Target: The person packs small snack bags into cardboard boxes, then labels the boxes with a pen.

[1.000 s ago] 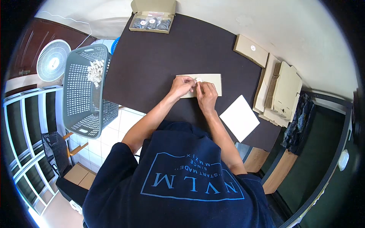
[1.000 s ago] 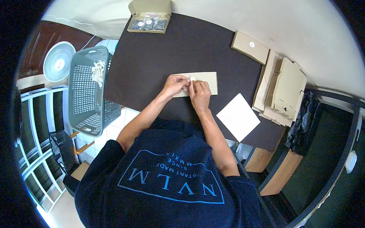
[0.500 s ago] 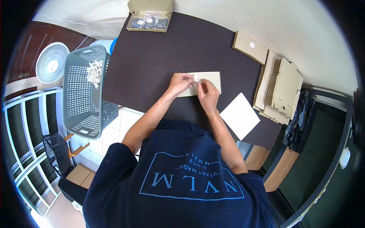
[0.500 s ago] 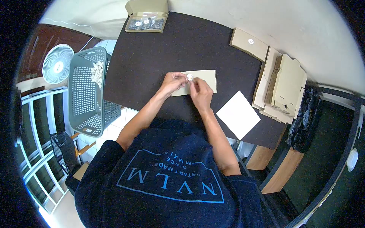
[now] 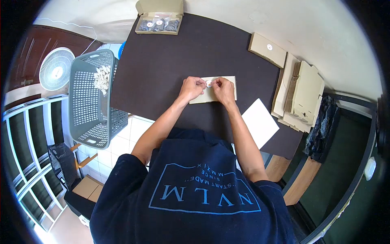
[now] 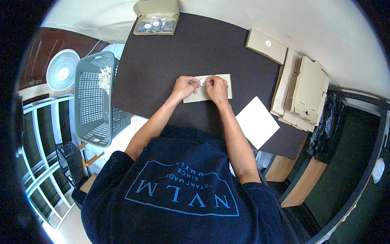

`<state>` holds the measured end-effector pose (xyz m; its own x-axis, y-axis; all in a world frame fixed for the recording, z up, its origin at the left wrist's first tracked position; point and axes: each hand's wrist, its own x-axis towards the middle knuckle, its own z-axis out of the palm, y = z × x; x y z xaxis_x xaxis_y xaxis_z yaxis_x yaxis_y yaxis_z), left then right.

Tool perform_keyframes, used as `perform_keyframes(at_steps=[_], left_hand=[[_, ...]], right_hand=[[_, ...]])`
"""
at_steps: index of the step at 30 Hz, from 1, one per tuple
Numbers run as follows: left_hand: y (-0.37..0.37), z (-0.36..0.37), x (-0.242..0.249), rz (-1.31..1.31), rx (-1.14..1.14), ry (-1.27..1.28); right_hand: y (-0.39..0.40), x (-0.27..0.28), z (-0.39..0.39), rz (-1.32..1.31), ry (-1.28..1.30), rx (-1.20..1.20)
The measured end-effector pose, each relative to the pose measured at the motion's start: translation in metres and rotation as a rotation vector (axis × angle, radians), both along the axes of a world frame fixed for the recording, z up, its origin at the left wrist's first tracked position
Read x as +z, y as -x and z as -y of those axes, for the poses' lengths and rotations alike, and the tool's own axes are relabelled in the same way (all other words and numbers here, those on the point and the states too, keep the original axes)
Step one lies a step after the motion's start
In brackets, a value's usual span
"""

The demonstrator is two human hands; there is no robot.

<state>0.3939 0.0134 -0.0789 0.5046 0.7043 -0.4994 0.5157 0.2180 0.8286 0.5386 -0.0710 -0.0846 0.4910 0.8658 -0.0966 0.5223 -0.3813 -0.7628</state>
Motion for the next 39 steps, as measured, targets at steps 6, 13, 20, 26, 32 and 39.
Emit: perform_keyframes(at_steps=[6, 13, 20, 26, 32, 39], left_hand=[[-0.009, 0.003, 0.011, -0.143, -0.079, -0.279], [-0.013, 0.004, 0.018, -0.213, -0.105, -0.344], [-0.004, 0.003, 0.027, -0.233, -0.139, -0.515], [0.009, -0.002, 0.015, -0.133, -0.184, -0.579], [0.011, 0.000, 0.013, -0.107, -0.235, -0.613], [0.017, 0.004, 0.011, -0.093, -0.287, -0.736]], right_hand=[[0.002, 0.010, -0.008, 0.001, 0.094, -0.031], [0.005, 0.008, -0.009, 0.044, 0.061, -0.022], [-0.004, 0.019, -0.010, 0.004, 0.089, -0.041], [-0.005, 0.028, -0.022, 0.079, 0.183, 0.090], [-0.019, 0.037, -0.037, 0.080, 0.353, 0.228], [-0.027, 0.030, -0.044, -0.172, 0.481, 0.096]])
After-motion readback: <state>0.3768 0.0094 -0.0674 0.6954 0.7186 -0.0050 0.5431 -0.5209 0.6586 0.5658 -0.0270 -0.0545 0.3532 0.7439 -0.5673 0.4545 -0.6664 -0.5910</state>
